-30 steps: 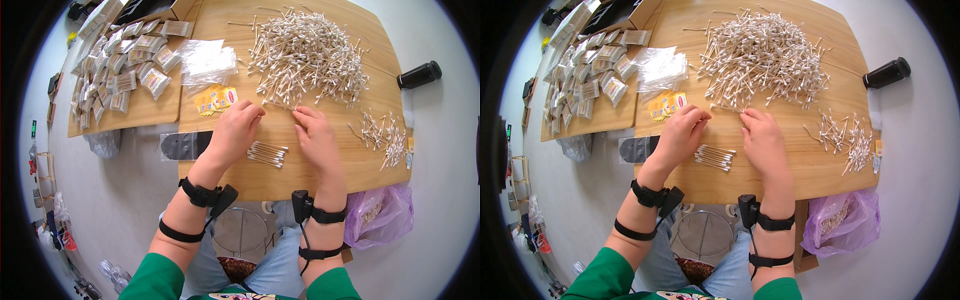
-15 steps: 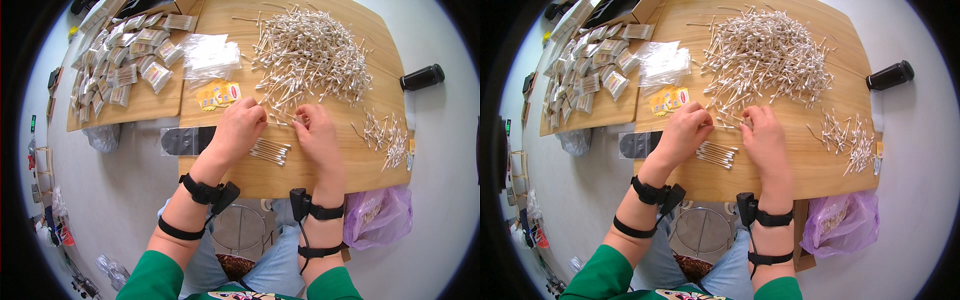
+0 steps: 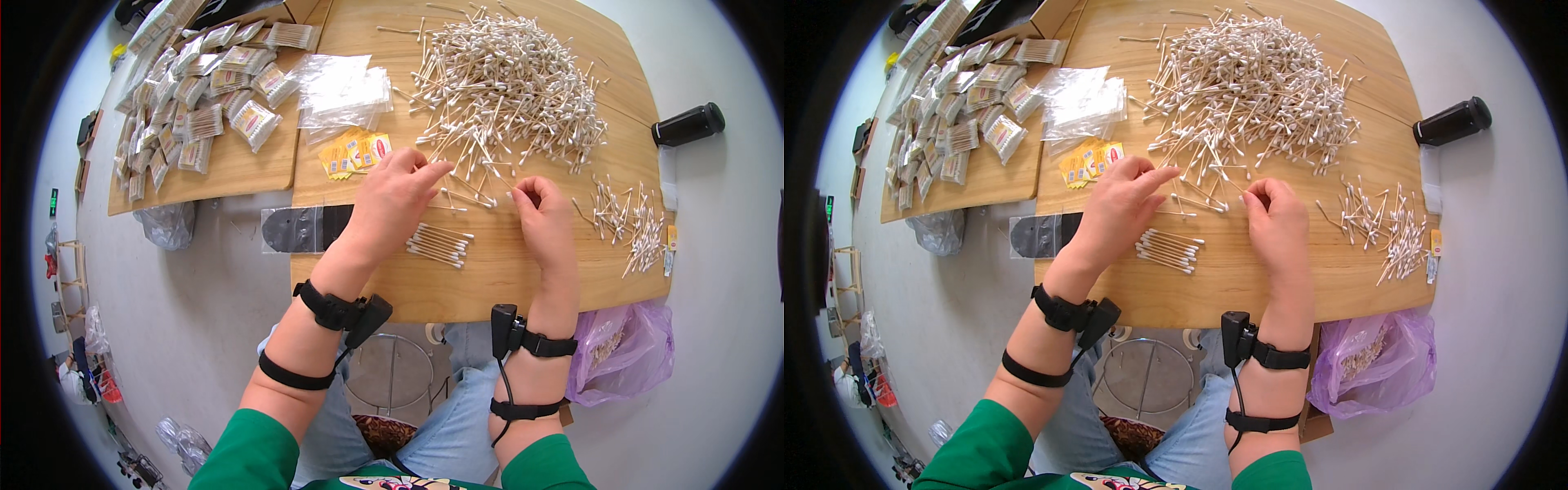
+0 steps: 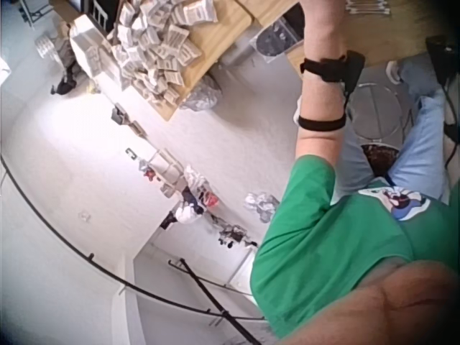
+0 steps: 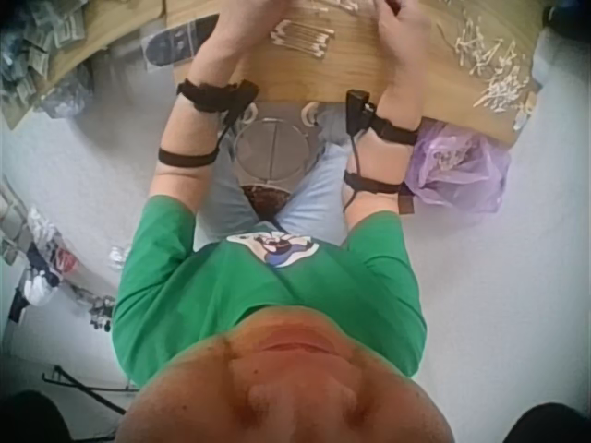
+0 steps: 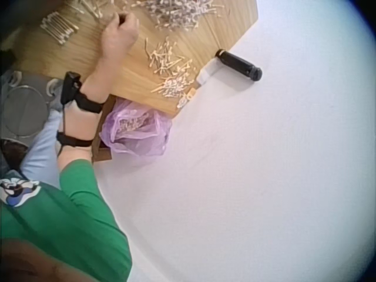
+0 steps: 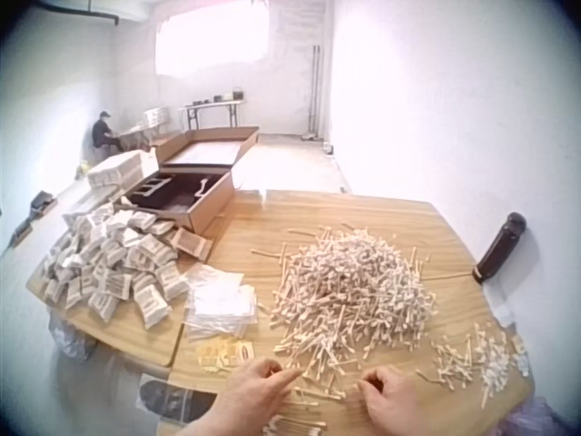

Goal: Manually sorting cotton swabs, aligning them on a black strip, and placing them into clear plastic bags.

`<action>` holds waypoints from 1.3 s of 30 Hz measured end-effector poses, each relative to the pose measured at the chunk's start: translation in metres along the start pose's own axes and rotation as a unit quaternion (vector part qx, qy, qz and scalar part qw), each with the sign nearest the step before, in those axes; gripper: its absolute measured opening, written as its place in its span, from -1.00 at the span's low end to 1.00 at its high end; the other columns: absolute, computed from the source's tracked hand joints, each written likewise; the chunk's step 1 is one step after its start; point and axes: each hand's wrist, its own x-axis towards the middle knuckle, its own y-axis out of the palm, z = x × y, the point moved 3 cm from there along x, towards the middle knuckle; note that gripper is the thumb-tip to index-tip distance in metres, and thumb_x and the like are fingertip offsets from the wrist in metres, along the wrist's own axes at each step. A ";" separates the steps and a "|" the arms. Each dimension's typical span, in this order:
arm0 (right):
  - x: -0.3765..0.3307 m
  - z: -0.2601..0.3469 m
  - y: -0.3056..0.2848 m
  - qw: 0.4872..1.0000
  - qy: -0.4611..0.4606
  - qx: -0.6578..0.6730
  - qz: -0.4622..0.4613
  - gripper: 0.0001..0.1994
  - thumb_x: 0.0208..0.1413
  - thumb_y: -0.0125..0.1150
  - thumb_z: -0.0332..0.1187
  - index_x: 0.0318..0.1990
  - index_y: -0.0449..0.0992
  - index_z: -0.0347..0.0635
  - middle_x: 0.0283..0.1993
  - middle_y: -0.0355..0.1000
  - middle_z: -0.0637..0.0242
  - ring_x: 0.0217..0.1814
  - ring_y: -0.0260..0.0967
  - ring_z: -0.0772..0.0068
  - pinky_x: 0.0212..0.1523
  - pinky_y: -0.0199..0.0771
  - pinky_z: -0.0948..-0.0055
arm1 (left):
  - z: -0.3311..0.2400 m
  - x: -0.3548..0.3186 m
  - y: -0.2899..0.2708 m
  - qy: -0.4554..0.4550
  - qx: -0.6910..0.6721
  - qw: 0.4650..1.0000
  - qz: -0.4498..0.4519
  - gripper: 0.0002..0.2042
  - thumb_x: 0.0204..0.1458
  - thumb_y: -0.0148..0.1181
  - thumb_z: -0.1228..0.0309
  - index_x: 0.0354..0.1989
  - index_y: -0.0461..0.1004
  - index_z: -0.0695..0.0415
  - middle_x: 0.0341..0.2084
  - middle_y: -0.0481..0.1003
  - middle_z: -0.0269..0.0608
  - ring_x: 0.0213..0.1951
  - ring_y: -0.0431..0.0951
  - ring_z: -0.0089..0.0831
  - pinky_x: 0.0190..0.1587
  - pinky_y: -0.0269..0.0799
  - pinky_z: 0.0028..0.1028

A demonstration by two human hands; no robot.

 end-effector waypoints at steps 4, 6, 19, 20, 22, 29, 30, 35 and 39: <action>0.001 -0.005 -0.001 0.997 0.049 0.052 -0.030 -0.90 0.19 0.22 -0.49 -0.20 0.55 -0.35 -0.37 0.50 0.27 -0.38 0.37 0.50 -0.29 0.41 0.47 | -0.002 0.001 0.008 0.037 0.075 0.996 0.004 -0.75 -0.05 0.34 0.52 -0.15 0.57 0.09 -0.23 0.46 -0.20 -0.13 0.49 -0.17 -0.06 0.44 -0.26; 0.001 -0.006 -0.006 0.997 0.051 0.042 -0.034 -0.89 0.21 0.22 -0.49 -0.18 0.55 -0.35 -0.36 0.51 0.31 -0.37 0.36 0.55 -0.30 0.40 0.50 | -0.002 0.003 0.007 0.030 0.078 0.997 0.001 -0.79 -0.06 0.34 0.52 -0.21 0.56 0.10 -0.22 0.46 -0.21 -0.13 0.49 -0.17 -0.04 0.43 -0.25; 0.000 -0.017 -0.038 0.975 0.070 0.195 -0.076 -0.94 0.20 0.26 -0.50 -0.21 0.54 -0.25 -0.35 0.48 0.44 -0.38 0.31 0.70 -0.34 0.33 0.65 | 0.004 0.000 0.004 -0.030 0.026 0.999 -0.017 -0.90 -0.03 0.34 0.51 -0.39 0.51 0.18 -0.33 0.47 -0.17 -0.19 0.49 -0.12 -0.10 0.42 -0.24; -0.002 -0.016 -0.040 0.975 0.070 0.194 -0.077 -0.94 0.20 0.26 -0.50 -0.21 0.54 -0.25 -0.35 0.48 0.44 -0.38 0.31 0.70 -0.34 0.33 0.65 | 0.004 0.000 0.004 -0.030 0.025 0.999 -0.017 -0.90 -0.03 0.34 0.51 -0.39 0.51 0.18 -0.33 0.47 -0.17 -0.19 0.49 -0.12 -0.10 0.42 -0.24; -0.004 -0.017 -0.041 0.972 0.103 0.184 -0.104 -0.94 0.20 0.27 -0.50 -0.21 0.54 -0.24 -0.35 0.47 0.44 -0.39 0.31 0.70 -0.36 0.34 0.65 | 0.007 -0.001 0.004 -0.042 0.035 0.999 0.001 -0.91 -0.02 0.33 0.52 -0.39 0.51 0.19 -0.34 0.47 -0.17 -0.21 0.50 -0.12 -0.12 0.43 -0.25; -0.001 -0.017 -0.027 0.981 0.044 0.157 -0.108 -0.97 0.24 0.22 -0.50 -0.22 0.52 -0.24 -0.30 0.50 0.43 -0.34 0.37 0.71 -0.28 0.44 0.66 | 0.010 0.001 -0.001 -0.036 0.030 0.999 0.000 -0.90 -0.02 0.33 0.50 -0.39 0.52 0.20 -0.35 0.48 -0.15 -0.20 0.50 -0.10 -0.11 0.43 -0.25; -0.002 -0.014 -0.017 0.962 0.070 0.254 -0.068 -0.96 0.25 0.20 -0.50 -0.20 0.51 -0.26 -0.28 0.50 0.41 -0.31 0.38 0.70 -0.24 0.45 0.67 | 0.010 0.001 0.000 -0.039 0.034 0.999 -0.002 -0.90 -0.02 0.33 0.50 -0.38 0.52 0.21 -0.35 0.48 -0.14 -0.19 0.50 -0.10 -0.11 0.43 -0.25; 0.004 -0.055 -0.044 0.957 0.064 0.156 -0.238 -0.91 0.29 0.15 -0.46 -0.17 0.46 -0.30 -0.22 0.47 0.35 -0.25 0.35 0.58 -0.17 0.40 0.56 | 0.010 0.000 -0.005 -0.049 0.031 0.998 0.002 -0.91 -0.02 0.32 0.51 -0.38 0.52 0.22 -0.34 0.48 -0.13 -0.19 0.49 -0.08 -0.09 0.41 -0.24; -0.002 -0.099 -0.104 0.911 0.089 0.161 -0.370 -0.97 0.29 0.13 -0.51 -0.18 0.45 -0.27 -0.21 0.41 0.35 -0.22 0.29 0.60 -0.16 0.32 0.59 | 0.010 -0.001 -0.002 -0.048 0.028 0.998 0.010 -0.90 -0.02 0.31 0.51 -0.38 0.52 0.23 -0.35 0.48 -0.13 -0.19 0.49 -0.09 -0.11 0.41 -0.24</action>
